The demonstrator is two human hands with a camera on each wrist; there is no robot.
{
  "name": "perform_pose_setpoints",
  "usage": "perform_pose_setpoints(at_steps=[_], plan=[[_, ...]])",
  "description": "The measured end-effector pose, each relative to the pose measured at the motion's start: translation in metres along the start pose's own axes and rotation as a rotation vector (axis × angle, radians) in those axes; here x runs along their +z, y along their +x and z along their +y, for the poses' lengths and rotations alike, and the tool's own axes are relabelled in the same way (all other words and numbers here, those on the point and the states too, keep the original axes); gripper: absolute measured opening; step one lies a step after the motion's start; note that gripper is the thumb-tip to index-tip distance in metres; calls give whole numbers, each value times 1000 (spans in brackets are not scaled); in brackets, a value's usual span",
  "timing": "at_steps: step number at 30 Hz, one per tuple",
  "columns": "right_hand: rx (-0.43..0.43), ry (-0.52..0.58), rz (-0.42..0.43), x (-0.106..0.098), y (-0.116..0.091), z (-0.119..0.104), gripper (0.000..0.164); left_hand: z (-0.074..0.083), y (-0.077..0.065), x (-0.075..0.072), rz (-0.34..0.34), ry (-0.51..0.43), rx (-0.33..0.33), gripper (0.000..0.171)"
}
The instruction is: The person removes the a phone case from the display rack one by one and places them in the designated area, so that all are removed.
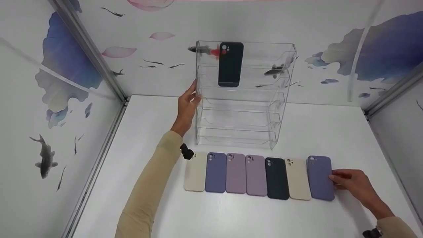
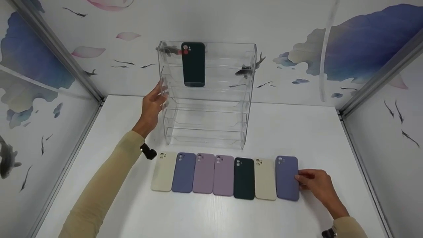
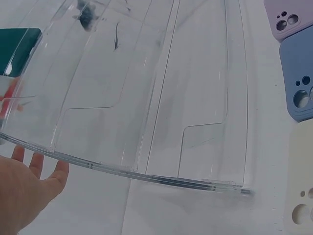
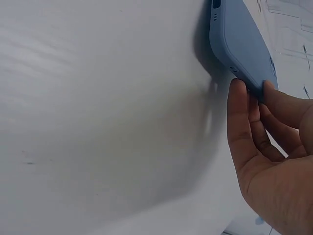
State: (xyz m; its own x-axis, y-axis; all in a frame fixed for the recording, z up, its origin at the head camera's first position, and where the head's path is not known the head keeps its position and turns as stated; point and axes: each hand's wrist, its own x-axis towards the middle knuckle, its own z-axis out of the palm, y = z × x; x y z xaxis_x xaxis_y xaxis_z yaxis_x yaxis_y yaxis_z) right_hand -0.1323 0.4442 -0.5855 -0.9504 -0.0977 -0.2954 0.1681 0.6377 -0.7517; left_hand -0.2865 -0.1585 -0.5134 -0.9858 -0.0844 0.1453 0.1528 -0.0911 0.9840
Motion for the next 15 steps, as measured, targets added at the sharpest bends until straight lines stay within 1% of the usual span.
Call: perform_pose_setpoints(at_steps=[4, 8, 15], plan=[[0, 0, -4, 4, 0, 0, 51, 0, 0, 0, 2, -8, 2, 61], [-8, -11, -5, 7, 2, 0, 47, 0, 0, 0, 6, 3, -3, 60], [-19, -61, 6, 11, 2, 1, 42, 0, -1, 0, 12, 7, -14, 61]])
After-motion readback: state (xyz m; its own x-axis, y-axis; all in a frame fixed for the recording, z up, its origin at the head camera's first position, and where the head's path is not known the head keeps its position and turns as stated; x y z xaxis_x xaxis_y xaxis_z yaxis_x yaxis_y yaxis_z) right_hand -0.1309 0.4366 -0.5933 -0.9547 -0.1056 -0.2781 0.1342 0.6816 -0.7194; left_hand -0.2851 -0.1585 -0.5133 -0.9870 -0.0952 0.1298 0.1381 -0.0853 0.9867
